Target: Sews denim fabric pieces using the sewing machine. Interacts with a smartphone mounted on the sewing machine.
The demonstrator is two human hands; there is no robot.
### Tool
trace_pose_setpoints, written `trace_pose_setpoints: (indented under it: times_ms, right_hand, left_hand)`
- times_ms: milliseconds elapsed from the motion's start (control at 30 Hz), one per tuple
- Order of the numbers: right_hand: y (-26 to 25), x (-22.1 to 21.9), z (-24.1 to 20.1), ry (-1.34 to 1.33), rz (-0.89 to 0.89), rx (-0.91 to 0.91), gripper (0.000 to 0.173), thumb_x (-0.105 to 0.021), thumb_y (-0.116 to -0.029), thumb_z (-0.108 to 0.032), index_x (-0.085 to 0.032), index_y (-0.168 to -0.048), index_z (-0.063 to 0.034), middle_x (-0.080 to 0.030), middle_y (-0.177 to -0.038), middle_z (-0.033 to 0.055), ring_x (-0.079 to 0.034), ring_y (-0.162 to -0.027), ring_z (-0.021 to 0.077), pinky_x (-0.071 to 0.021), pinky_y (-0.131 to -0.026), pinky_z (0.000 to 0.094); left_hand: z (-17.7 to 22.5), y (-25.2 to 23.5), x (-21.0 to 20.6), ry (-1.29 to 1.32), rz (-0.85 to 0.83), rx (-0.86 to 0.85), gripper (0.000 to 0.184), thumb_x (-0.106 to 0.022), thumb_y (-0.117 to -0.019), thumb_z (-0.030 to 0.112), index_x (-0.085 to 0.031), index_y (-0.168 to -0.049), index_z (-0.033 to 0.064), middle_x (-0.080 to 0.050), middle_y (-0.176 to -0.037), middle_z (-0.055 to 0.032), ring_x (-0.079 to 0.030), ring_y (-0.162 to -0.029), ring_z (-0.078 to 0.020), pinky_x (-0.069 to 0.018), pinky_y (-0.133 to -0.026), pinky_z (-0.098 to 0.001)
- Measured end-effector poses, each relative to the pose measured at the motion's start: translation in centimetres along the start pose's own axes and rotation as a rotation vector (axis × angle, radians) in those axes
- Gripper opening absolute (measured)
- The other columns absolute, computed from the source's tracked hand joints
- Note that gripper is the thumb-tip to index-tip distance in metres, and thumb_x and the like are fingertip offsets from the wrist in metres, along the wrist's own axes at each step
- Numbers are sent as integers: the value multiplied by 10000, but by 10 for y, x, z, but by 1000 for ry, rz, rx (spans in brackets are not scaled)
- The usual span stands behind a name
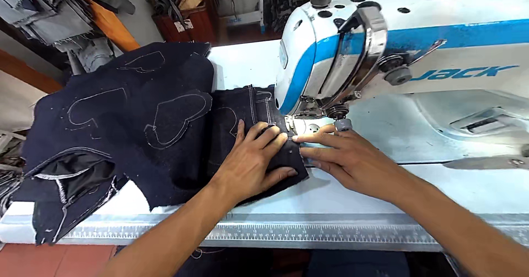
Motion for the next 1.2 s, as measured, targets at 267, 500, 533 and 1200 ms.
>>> trace_pose_setpoints:
  times_ms: [267, 500, 533, 1200]
  right_hand:
    - [0, 3, -2, 93, 116, -88, 369, -472, -1039, -346, -773, -1180, -184, -711, -1279, -6, -646, -1115, 220, -503, -886, 411]
    - [8, 2, -9, 153, 191, -144, 300, -522, -1037, -317, -789, -1082, -188, -733, -1195, -34, -662, -1126, 172, -544, -946, 374]
    - [9, 0, -13, 150, 207, -143, 283, -530, -1040, -302, -786, -1054, -183, -745, -1162, -31, -677, -1106, 164, -558, -935, 363]
    - [52, 273, -9, 829, 856, -225, 813, -547, -880, -753, -476, -1374, -111, -659, -1254, 109, -563, -1084, 327, -372, -925, 496]
  left_hand:
    - [-32, -36, -4, 51, -56, -16, 783, -540, -887, 752, -628, -1405, 172, -579, -1428, -96, -419, -1443, -366, -243, -1120, -765]
    - [-69, -83, 9, 85, -208, -7, 722, -701, -804, 709, -679, -1325, 209, -312, -1659, -122, -243, -1539, -389, -224, -1151, -736]
    - [-74, -93, 17, 57, -269, 26, 655, -756, -816, 628, -698, -1297, 188, -373, -1624, -137, -330, -1499, -393, -311, -1144, -692]
    - [-114, 82, 33, 374, 88, 606, 745, -361, -1069, 475, -281, -1578, -64, -272, -1626, -317, -240, -1544, -430, -132, -1277, -498]
Point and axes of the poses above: each hand's wrist, its own y-axis away from the middle knuckle, its own x-axis out of the back of the hand, z = x × y, the point moved 6 cm from there along -y, towards the middle knuckle
